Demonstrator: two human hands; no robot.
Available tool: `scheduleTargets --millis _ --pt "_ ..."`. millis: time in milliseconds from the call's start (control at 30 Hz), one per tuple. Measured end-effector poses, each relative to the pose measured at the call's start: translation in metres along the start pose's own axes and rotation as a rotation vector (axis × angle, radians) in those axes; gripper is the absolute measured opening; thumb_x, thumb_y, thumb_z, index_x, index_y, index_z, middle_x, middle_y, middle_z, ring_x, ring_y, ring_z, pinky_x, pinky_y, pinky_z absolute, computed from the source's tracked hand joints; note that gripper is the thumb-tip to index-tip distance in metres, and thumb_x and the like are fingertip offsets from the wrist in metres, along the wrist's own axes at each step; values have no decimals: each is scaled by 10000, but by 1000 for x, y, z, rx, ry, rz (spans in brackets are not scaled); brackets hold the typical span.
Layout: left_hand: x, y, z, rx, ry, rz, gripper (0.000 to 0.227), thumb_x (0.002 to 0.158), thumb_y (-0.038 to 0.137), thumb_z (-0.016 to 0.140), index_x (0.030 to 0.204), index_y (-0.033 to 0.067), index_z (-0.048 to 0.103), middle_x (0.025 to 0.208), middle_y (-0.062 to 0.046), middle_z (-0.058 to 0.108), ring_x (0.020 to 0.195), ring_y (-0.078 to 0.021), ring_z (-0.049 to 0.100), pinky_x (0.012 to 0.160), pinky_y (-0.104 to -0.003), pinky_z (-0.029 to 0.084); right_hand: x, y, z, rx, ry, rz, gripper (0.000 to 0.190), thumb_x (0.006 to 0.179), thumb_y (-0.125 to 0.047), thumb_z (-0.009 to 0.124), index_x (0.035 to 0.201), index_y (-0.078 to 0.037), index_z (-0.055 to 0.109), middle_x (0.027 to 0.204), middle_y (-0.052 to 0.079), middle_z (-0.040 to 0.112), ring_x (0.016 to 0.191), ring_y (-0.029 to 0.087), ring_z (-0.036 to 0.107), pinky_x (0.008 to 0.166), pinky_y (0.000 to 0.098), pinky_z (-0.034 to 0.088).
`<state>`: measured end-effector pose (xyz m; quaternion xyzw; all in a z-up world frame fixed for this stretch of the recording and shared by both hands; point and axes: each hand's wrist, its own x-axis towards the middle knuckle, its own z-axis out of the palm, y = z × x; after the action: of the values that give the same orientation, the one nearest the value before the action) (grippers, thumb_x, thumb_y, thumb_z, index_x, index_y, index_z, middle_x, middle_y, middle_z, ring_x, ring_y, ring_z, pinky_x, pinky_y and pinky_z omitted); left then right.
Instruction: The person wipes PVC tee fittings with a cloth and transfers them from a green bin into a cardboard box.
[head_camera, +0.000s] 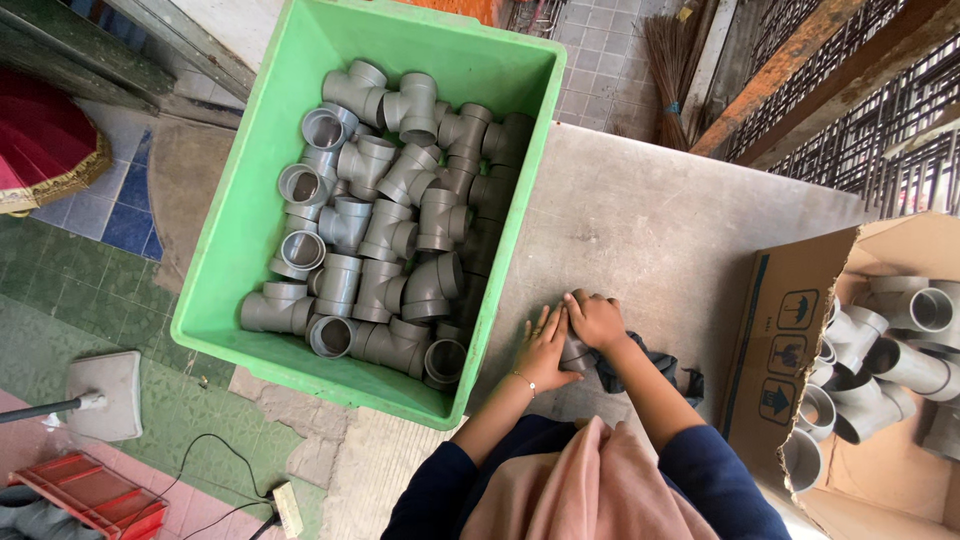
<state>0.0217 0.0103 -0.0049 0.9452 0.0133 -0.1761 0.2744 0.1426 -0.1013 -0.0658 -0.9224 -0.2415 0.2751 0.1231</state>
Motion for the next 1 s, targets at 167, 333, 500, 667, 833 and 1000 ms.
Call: scheduleTargets --millis 167,333,500,667,833,1000 --pt "1 -4 4 -8 -16 4 1249 576 476 729 1550 36 85 1615 -115 130 1480 -379 124 1138 -624 230 -78 -21 -4 -219 459 -276 582 931 -563 373 1287 -122 505 1156 96 636 1208 244 543 1060 615 292" --pt "2 -2 2 -2 -28 35 1218 582 412 749 1547 32 110 1612 -121 143 1471 -385 153 1132 -615 255 -86 -30 -23 -155 346 -235 738 943 -586 349 1457 -56 361 1276 129 588 1315 252 452 1098 691 167" --pt "1 -4 2 -5 -28 57 1205 574 511 723 1521 -6 187 1585 -162 191 1475 -404 124 1145 -627 218 -24 -17 -14 -65 54 -11 736 981 -636 147 1458 -110 340 1081 125 700 1197 258 595 1117 559 266" --pt "-3 2 -7 -19 -20 42 1234 577 510 732 1534 29 119 1605 -140 137 1481 -389 108 1148 -628 212 12 7 7 94 -74 79 680 976 -686 77 1276 -223 475 1034 140 715 1143 303 639 1041 514 351" --pt "2 0 -4 -4 -48 10 1269 568 593 695 1546 42 104 1620 -107 109 1493 -354 78 1160 -617 188 -54 -17 7 -144 498 -160 420 973 -487 333 1059 -192 620 943 33 697 1026 247 663 997 511 408" --pt "2 -6 6 55 -60 30 1255 581 315 768 1557 67 19 1632 -113 55 1486 -374 100 1141 -630 216 -119 -5 17 -224 464 -440 706 927 -495 400 1502 -95 311 1531 139 339 1452 292 247 1089 691 73"
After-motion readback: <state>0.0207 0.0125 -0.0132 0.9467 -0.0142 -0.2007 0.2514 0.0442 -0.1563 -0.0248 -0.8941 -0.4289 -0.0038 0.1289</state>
